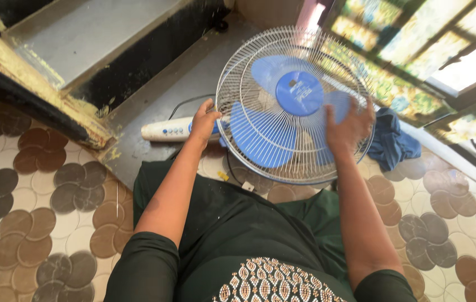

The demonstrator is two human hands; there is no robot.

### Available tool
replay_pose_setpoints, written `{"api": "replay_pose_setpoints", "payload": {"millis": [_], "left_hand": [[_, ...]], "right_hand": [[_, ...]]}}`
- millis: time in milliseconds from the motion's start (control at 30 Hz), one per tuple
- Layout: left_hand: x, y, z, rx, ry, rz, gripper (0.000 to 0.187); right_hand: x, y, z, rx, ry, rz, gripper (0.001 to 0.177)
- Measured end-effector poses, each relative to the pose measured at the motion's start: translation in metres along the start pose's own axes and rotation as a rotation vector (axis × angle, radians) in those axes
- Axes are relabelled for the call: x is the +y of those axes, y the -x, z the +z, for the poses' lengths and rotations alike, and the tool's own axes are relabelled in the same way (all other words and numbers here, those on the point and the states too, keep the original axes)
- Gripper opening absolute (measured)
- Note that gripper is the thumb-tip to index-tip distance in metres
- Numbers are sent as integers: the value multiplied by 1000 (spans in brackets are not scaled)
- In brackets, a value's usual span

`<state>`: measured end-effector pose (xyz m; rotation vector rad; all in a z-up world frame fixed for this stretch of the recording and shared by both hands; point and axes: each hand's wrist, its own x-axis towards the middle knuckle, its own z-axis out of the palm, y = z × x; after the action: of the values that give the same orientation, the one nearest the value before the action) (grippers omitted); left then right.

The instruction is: The person reassembles a disassembled electric fan by attaching the front wire grille to the fan head. They align the grille with the fan blades and motor housing, then rotate and press it to secure it in place.

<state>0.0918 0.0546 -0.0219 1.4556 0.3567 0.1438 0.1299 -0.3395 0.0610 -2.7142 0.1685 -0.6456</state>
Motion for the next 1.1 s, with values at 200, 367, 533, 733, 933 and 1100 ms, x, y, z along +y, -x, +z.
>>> {"api": "replay_pose_setpoints", "payload": {"millis": [200,367,533,733,933,1100], "left_hand": [[4,-19,16,-30,130,73,79],[24,-15,43,93,-203,10,103],[54,-4,48,147,-189,-87,111],[77,18,46,79,10,-99,96],[81,12,47,93,58,-146,91],[83,4,59,151,-10,-47,99]], "right_hand": [[77,-33,20,-69,-513,538,88],[94,-56,13,-77,-900,621,69],[86,-68,-24,-166,-991,665,54],[54,-57,-46,-69,-911,427,56],[37,-44,-28,100,-381,391,42],[39,-39,-26,146,-407,373,41]]}}
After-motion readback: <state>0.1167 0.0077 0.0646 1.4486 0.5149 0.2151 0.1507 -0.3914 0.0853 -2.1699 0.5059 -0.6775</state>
